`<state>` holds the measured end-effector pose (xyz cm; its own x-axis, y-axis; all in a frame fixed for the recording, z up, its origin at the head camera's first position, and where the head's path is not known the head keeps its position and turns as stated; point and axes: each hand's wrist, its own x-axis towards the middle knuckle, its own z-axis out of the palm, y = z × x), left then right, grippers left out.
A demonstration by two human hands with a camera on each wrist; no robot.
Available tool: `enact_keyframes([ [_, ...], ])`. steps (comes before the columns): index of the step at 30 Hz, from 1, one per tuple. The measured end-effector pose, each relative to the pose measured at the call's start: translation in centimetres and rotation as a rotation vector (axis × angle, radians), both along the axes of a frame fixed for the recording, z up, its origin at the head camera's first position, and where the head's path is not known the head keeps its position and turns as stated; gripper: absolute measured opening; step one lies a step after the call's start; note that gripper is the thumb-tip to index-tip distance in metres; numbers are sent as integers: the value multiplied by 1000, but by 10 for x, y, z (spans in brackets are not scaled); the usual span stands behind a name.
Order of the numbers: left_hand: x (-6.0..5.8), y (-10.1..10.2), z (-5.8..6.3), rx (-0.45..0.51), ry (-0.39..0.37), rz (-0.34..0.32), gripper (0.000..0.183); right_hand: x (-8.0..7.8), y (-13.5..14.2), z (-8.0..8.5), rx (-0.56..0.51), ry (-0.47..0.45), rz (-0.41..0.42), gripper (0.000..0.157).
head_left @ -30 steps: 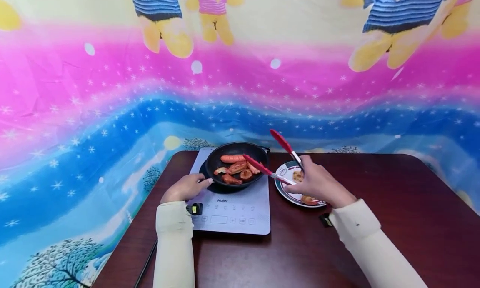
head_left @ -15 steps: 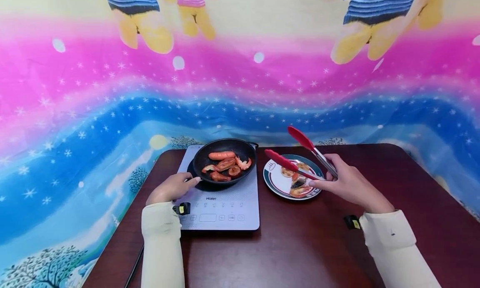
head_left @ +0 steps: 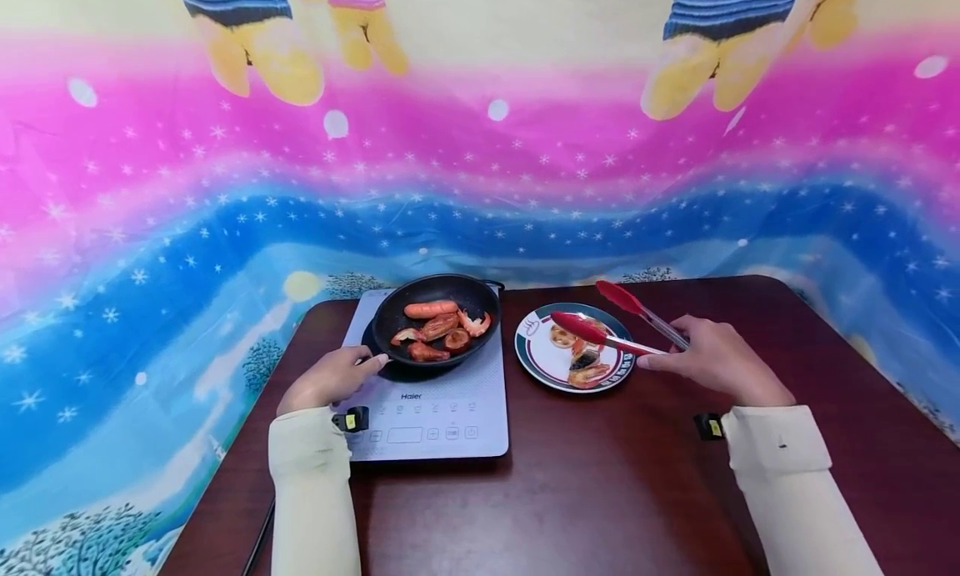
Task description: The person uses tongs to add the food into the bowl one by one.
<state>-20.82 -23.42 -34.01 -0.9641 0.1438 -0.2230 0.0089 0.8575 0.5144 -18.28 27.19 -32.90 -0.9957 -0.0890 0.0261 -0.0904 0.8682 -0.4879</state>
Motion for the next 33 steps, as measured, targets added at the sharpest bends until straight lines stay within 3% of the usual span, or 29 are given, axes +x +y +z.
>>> enact_keyframes([
  [9, 3, -1, 0, 19, -1, 11, 41, -7, 3, -10, 36, -7, -59, 98],
  [19, 5, -1, -1, 21, 3, 11, 41, -10, 3, -19, 90, 3, -65, 85],
  [33, 2, 0, 0, 6, 22, -3, 40, -9, 7, -20, 79, -49, -98, 83],
])
